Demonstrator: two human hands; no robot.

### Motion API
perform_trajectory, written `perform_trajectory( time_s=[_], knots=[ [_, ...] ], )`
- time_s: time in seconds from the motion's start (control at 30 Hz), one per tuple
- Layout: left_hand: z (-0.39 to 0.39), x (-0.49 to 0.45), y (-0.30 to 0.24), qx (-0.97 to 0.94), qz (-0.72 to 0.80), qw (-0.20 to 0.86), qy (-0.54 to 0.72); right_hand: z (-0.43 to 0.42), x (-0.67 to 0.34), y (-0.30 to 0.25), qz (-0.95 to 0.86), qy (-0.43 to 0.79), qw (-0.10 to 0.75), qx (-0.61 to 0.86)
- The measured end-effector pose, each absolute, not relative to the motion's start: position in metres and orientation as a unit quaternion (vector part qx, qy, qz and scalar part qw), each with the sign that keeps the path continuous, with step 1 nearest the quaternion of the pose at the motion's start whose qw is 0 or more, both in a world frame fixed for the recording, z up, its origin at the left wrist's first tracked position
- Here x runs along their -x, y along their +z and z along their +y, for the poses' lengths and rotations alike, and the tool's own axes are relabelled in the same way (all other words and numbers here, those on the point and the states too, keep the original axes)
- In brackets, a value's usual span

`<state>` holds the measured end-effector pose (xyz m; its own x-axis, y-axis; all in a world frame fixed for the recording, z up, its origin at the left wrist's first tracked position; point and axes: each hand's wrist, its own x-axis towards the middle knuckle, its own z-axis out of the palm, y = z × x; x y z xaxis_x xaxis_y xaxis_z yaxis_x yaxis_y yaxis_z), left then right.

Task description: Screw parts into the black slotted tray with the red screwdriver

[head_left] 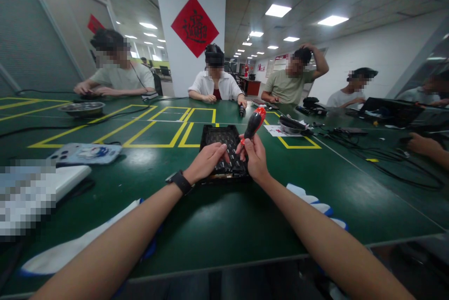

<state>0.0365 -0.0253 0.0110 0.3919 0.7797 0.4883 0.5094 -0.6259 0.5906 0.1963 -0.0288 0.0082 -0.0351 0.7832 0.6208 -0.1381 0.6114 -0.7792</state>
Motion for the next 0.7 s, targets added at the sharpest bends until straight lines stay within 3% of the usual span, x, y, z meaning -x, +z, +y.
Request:
perform_trajectory(
  time_s=[0.7],
  knots=[
    [-0.0282, -0.0370, 0.0106, -0.847, 0.362, 0.206, 0.329, -0.0270, -0.1962, 0.0065, -0.620, 0.374, 0.639, 0.259]
  ],
)
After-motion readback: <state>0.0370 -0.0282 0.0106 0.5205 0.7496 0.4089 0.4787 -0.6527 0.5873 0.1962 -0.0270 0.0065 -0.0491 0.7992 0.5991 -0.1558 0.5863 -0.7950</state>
